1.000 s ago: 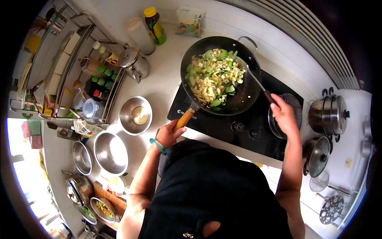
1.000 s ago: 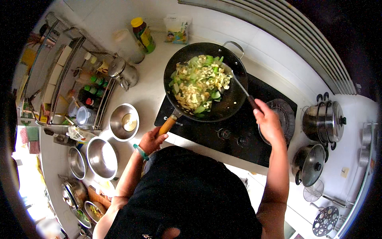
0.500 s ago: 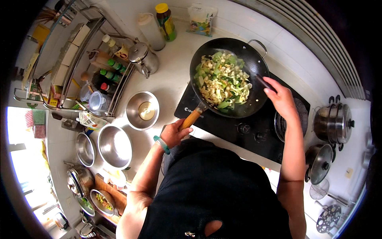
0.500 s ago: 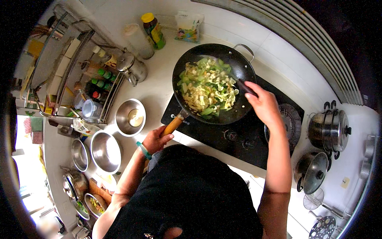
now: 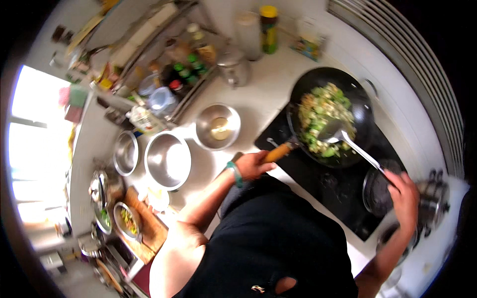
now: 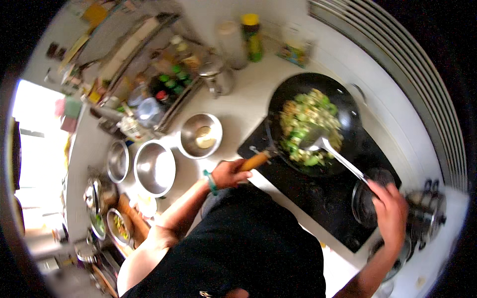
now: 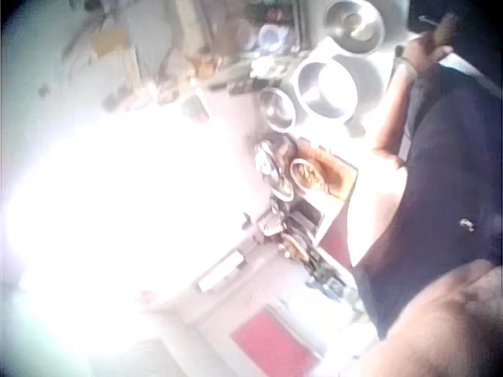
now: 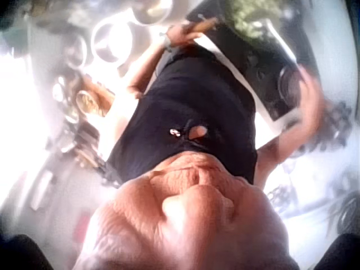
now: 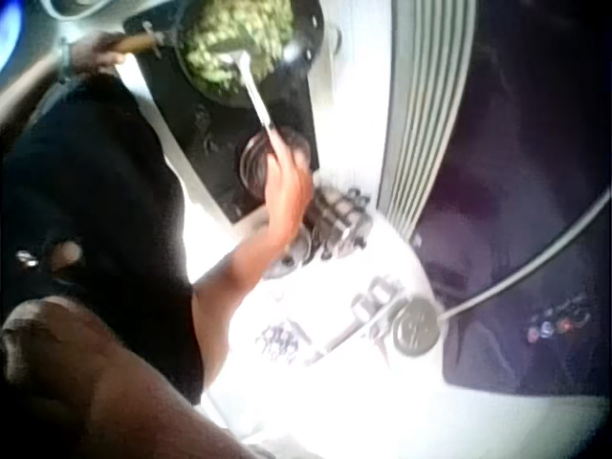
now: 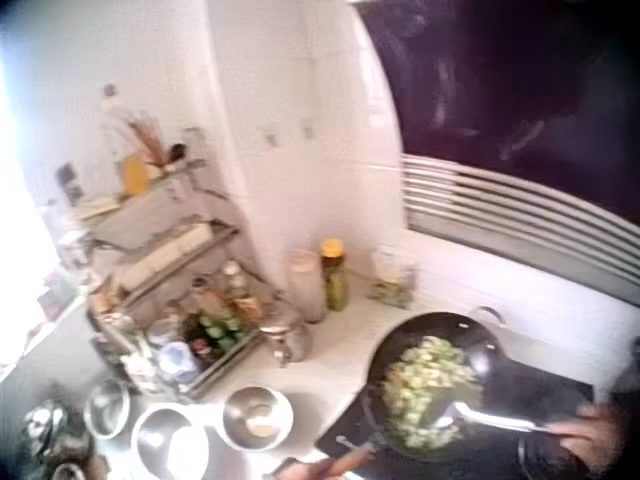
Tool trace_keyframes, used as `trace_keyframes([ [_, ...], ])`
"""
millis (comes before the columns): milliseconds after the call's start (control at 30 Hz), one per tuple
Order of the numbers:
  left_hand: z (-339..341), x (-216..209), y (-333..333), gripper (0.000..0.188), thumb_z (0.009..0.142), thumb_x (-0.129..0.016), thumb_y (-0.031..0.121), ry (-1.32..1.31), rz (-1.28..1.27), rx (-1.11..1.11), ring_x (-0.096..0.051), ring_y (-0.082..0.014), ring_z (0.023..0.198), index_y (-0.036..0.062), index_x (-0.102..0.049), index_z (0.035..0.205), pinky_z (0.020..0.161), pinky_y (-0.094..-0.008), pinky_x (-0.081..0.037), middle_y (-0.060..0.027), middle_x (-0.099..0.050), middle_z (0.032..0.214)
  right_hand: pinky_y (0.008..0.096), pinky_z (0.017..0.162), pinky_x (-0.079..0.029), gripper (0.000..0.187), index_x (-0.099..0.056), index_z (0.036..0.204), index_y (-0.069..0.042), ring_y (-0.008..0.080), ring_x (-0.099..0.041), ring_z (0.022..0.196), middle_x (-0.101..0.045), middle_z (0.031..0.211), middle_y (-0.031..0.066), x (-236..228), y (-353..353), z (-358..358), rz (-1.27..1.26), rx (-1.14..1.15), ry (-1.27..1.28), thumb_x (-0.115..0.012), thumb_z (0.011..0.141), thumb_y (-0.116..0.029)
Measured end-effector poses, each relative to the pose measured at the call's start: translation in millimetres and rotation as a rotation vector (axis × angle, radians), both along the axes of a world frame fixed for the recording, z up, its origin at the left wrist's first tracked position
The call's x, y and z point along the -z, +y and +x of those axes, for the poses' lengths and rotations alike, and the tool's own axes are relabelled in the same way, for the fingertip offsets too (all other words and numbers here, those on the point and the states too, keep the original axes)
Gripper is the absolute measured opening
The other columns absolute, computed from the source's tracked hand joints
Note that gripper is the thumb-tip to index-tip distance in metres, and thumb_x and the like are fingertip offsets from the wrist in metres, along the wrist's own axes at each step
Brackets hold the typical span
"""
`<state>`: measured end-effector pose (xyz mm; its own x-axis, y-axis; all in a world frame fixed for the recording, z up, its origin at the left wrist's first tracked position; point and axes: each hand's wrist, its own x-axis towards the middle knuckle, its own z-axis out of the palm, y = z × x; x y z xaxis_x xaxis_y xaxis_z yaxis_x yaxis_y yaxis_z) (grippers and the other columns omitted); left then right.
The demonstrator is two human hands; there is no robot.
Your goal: The person stir-fries chopped vegetables and scrambled eggs in a wok on an induction cooktop. They add seasonings from a shelf, including a white powder and liquids from bottles, then continue to mix the ingredients with a spatula.
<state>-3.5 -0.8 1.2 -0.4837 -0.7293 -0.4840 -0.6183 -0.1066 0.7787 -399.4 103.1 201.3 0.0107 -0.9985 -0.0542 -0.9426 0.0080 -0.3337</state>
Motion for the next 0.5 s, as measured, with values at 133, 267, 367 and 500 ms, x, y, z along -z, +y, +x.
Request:
trace_keyframes([
  [133, 3, -13, -3, 0.067, 0.085, -0.061, 0.052, -0.001, -0.168, 0.139, -0.066, -0.0264, 0.084, -0.0005, -0.05, 0.125, 0.077, -0.036, -0.052, -0.0195, -0.066, 0.094, 0.0358, 0.085, -0.045, 0.045, -0.061, 0.117, -0.007, 0.033, -0.058, 0.094, -0.06, 0.101, 0.0156, 1, 16, -4, 0.119, 0.186, -0.083, -0.056, 0.075, 0.006],
  [267, 15, -10, -8, 0.065, 0.084, -0.062, 0.052, 0.071, -0.056, 0.089, -0.065, -0.0287, 0.092, 0.0019, -0.053, 0.123, 0.082, -0.0378, -0.051, -0.0204, -0.065, 0.101, 0.0309, 0.091, -0.043, 0.045, -0.056, 0.125, -0.004, 0.0227, -0.058, 0.101, -0.061, 0.117, 0.0119, 71, 16, -22, 0.083, 0.246, -0.252, -0.055, 0.081, 0.005],
  [367, 37, -13, -32, 0.053, 0.085, -0.067, 0.04, 0.071, -0.224, 0.003, -0.065, -0.0254, 0.093, 0.0037, -0.055, 0.121, 0.081, -0.0356, -0.052, -0.019, -0.065, 0.104, 0.029, 0.092, -0.042, 0.045, -0.055, 0.126, -0.003, 0.0181, -0.056, 0.104, -0.06, 0.12, 0.0108, 81, 21, -30, 0.097, 0.32, -0.426, -0.053, 0.082, 0.005],
  [500, 88, -9, -98, 0.047, 0.085, -0.069, 0.023, 0.418, -0.336, -0.631, -0.064, -0.0184, 0.086, -0.0001, -0.054, 0.123, 0.078, -0.032, -0.051, -0.0126, -0.066, 0.099, 0.0271, 0.092, -0.041, 0.048, -0.052, 0.13, -0.002, 0.0157, -0.055, 0.105, -0.058, 0.123, 0.0083, 103, 34, -47, 0.118, 0.486, -0.6, -0.052, 0.083, 0.006],
])
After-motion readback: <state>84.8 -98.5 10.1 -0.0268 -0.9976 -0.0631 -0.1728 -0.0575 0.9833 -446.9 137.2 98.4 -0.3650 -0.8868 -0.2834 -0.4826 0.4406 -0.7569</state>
